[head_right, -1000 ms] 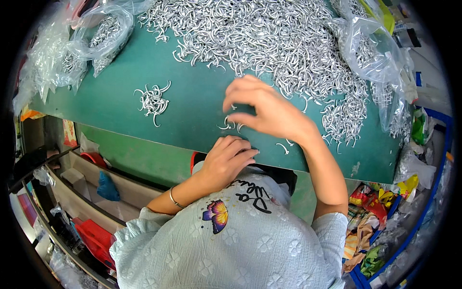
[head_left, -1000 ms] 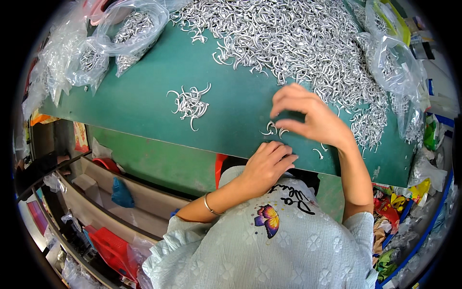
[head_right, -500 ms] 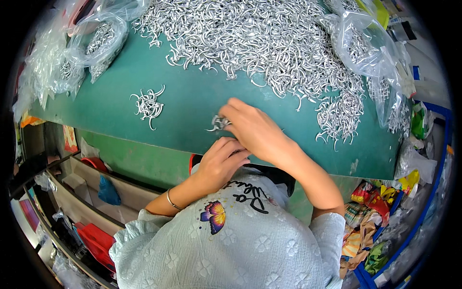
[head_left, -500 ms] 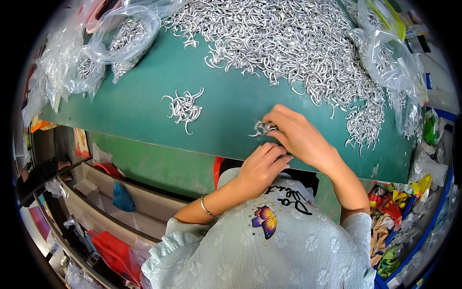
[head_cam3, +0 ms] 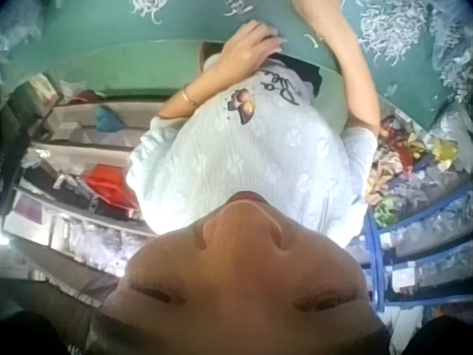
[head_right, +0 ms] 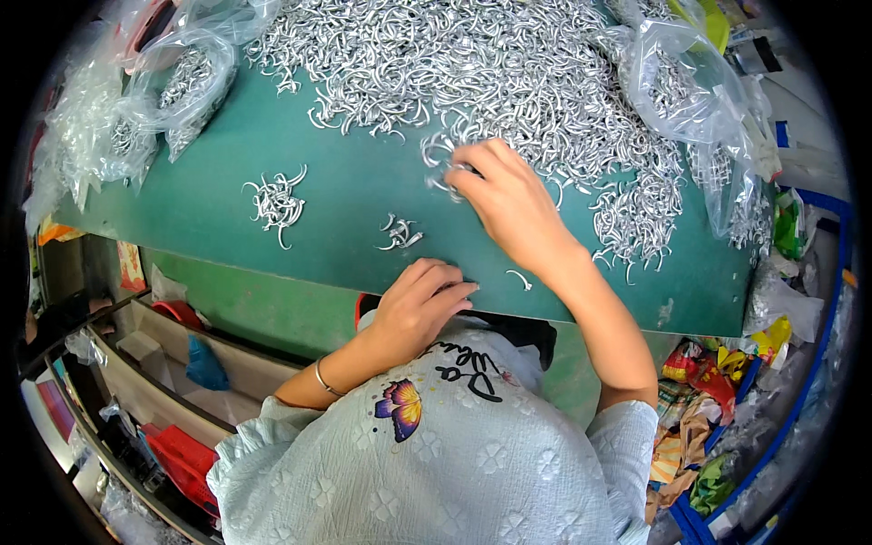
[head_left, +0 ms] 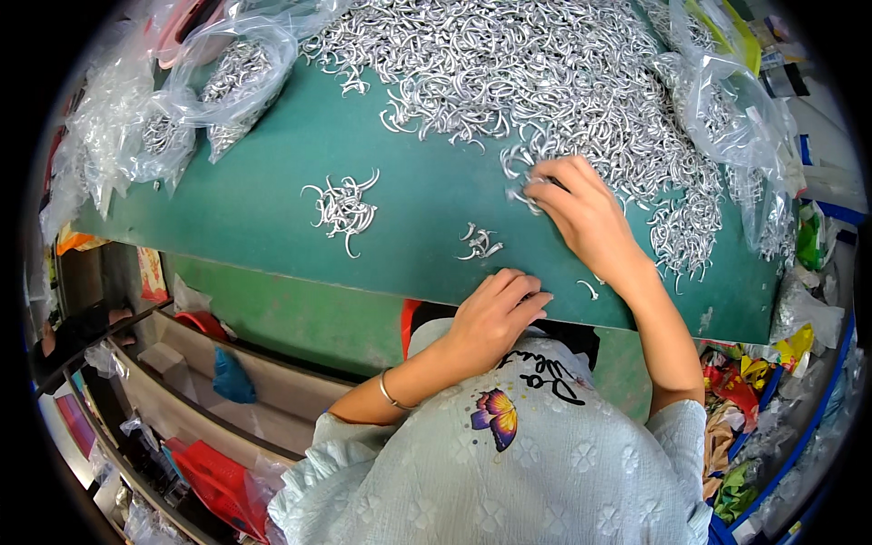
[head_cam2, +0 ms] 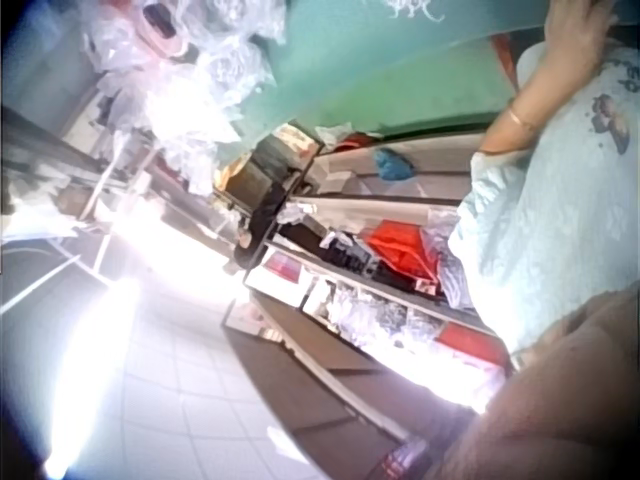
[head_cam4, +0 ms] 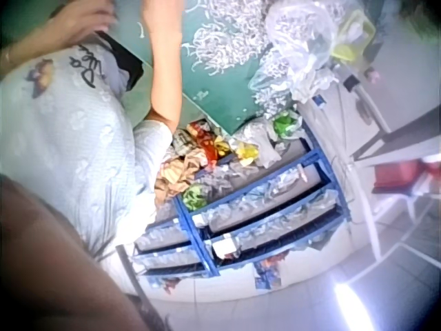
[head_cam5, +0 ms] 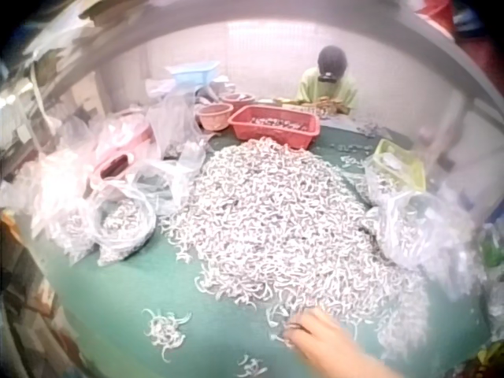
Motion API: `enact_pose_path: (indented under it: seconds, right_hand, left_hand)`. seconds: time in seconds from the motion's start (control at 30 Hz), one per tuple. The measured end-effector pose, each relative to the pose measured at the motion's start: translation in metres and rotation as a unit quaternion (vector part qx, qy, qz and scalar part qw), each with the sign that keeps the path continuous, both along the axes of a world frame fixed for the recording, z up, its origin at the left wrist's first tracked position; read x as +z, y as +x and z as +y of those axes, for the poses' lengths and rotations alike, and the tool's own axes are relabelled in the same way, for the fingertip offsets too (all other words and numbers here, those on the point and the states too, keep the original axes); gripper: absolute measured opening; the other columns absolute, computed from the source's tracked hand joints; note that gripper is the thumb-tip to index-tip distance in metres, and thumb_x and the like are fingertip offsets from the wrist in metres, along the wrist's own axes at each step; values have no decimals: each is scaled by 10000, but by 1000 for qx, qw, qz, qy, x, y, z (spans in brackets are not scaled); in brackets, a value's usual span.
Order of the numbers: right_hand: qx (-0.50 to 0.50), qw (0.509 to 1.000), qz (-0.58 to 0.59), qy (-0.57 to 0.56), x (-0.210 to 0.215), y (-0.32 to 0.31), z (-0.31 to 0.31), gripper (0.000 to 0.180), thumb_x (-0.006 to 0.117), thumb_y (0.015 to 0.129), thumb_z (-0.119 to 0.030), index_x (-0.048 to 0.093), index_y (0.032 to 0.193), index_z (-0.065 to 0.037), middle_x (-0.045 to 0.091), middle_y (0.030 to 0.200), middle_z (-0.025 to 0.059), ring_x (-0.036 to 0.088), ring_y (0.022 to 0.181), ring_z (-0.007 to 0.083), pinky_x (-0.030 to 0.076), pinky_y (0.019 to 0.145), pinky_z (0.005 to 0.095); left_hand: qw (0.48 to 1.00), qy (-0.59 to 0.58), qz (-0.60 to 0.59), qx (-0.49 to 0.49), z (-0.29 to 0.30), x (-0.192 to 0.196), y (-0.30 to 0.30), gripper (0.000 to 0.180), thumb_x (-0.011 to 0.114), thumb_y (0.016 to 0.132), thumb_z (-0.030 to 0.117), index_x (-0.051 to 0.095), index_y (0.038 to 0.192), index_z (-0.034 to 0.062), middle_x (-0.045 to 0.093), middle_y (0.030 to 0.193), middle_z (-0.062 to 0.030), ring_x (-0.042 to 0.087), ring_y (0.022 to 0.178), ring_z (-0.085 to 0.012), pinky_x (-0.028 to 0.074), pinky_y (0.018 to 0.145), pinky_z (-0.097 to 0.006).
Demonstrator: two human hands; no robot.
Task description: The person sorts through a large pile of small silver curved parts on a green workbench by picking them up, inspecting them, and placing them into plastic bags.
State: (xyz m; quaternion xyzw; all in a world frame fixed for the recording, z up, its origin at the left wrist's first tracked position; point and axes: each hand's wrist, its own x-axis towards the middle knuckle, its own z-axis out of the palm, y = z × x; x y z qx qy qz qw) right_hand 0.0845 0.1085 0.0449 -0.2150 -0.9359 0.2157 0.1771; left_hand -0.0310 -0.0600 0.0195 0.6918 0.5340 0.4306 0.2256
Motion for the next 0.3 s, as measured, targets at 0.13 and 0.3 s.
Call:
enact_pose_path:
  seconds: [0.13,0.3]
  right_hand:
    - [-54,981,86,-168,2,21,5,176,672,796,48,642,960,-5,631,911,64,607,826,204,497,729,293]
    - [-226,872,79,-428,8,31,14,142,593,930,-15,601,1071,-6,633,897,5,574,782,59,451,649,197]
  left_hand:
    - [1000,1,-9,-2,0,1,-1,302,745,688,49,664,974,-5,586,944,-114,575,887,-298,497,757,-375]
    - [1000,-14,-12,-6,1,3,-2,292,739,702,43,669,983,12,587,951,-112,572,896,-301,497,760,-384]
